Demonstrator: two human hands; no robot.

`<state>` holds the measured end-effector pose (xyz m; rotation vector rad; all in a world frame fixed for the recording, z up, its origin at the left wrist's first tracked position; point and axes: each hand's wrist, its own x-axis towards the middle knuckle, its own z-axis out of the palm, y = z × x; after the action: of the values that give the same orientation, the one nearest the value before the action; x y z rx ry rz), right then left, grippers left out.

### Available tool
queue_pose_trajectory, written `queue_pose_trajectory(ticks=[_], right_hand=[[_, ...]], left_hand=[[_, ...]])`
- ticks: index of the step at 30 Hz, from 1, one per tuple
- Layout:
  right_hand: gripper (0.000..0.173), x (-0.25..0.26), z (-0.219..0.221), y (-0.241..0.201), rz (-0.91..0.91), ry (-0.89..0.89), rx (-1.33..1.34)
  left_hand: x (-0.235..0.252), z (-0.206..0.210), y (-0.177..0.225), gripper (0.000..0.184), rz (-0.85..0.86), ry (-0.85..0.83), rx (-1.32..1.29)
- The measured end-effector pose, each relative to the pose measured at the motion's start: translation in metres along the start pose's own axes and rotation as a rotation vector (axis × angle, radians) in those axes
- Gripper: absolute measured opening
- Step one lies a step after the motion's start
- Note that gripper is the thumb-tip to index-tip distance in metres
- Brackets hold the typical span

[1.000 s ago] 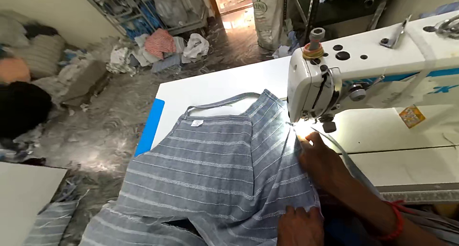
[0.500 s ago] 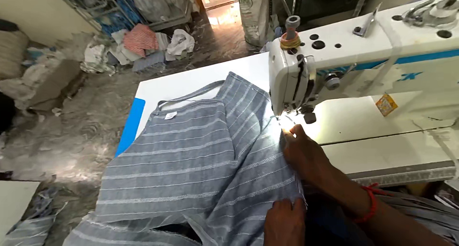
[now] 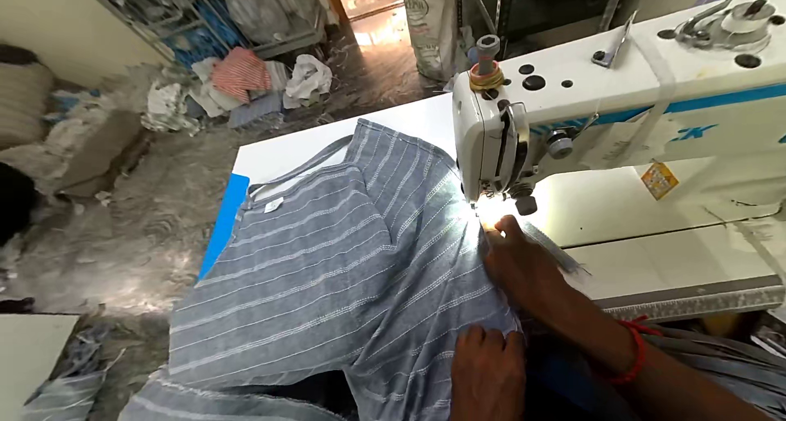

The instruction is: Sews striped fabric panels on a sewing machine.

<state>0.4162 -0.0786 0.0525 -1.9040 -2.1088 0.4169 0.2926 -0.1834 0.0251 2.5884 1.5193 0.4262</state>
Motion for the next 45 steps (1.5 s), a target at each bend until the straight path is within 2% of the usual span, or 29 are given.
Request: queue_pose_trajectory(ticks=[4, 8, 10, 12, 15, 18, 21, 25, 27, 31, 33, 34, 37, 39, 42, 44, 45], right_hand=[[0.036, 0.003, -0.002, -0.003, 0.062, -0.058, 0.012], [0.031, -0.003, -0.001, 0.000, -0.007, 0.008, 0.034], [0.031, -0.004, 0.010, 0.009, -0.049, 0.068, 0.001], [0.032, -0.002, 0.018, 0.013, -0.037, 0.081, -0.028], [0.031, -0.001, 0.018, 0.012, -0.027, 0.079, -0.029], [0.029, 0.000, 0.018, 0.013, -0.029, 0.086, -0.017], [0.029, -0.001, 0.020, 0.015, -0.042, 0.101, -0.011], [0.028, -0.002, 0.021, 0.015, -0.058, 0.124, -0.016], [0.028, 0.000, 0.021, 0.015, -0.055, 0.115, -0.029], [0.028, 0.002, 0.015, 0.016, -0.049, 0.078, -0.024], [0.029, 0.004, 0.008, 0.014, -0.030, 0.007, -0.017], [0.028, 0.005, 0.006, 0.014, -0.010, -0.036, -0.021], [0.037, 0.005, 0.006, 0.016, 0.020, -0.102, -0.055], [0.036, 0.006, 0.007, 0.017, 0.019, -0.092, -0.067], [0.035, 0.003, 0.013, 0.018, 0.002, -0.021, -0.080], [0.040, -0.004, 0.016, 0.018, -0.021, 0.002, -0.072], [0.046, -0.013, 0.015, 0.015, -0.024, -0.042, -0.064]], left_hand=[[0.001, -0.004, 0.004, 0.010, 0.000, -0.084, -0.051], [-0.004, 0.000, 0.012, 0.011, -0.085, -0.184, -0.132], [-0.002, 0.001, 0.015, 0.013, -0.182, -0.119, -0.163], [0.004, 0.004, 0.012, 0.018, -0.210, -0.055, -0.198], [0.007, -0.007, 0.012, 0.027, -0.195, -0.168, -0.192], [0.006, -0.020, 0.017, 0.022, -0.185, -0.334, -0.115], [-0.001, -0.015, 0.011, 0.018, -0.037, -0.177, 0.015], [0.010, -0.007, -0.004, 0.020, 0.165, -0.082, -0.013], [0.020, 0.005, -0.013, 0.019, 0.210, -0.026, -0.045], [0.029, 0.007, -0.026, 0.019, 0.196, 0.021, -0.182], [0.015, -0.013, -0.028, 0.023, 0.049, 0.055, -0.222], [0.003, -0.028, -0.031, 0.034, -0.092, 0.051, -0.201], [-0.034, -0.064, -0.074, 0.075, -0.660, -0.030, -0.064], [-0.047, -0.062, -0.134, 0.085, -0.856, -0.029, 0.006], [-0.028, -0.047, -0.234, 0.101, -0.845, 0.036, 0.125], [0.002, -0.056, -0.303, 0.103, -0.798, 0.012, 0.154], [0.017, -0.064, -0.336, 0.103, -0.772, -0.008, 0.139]])
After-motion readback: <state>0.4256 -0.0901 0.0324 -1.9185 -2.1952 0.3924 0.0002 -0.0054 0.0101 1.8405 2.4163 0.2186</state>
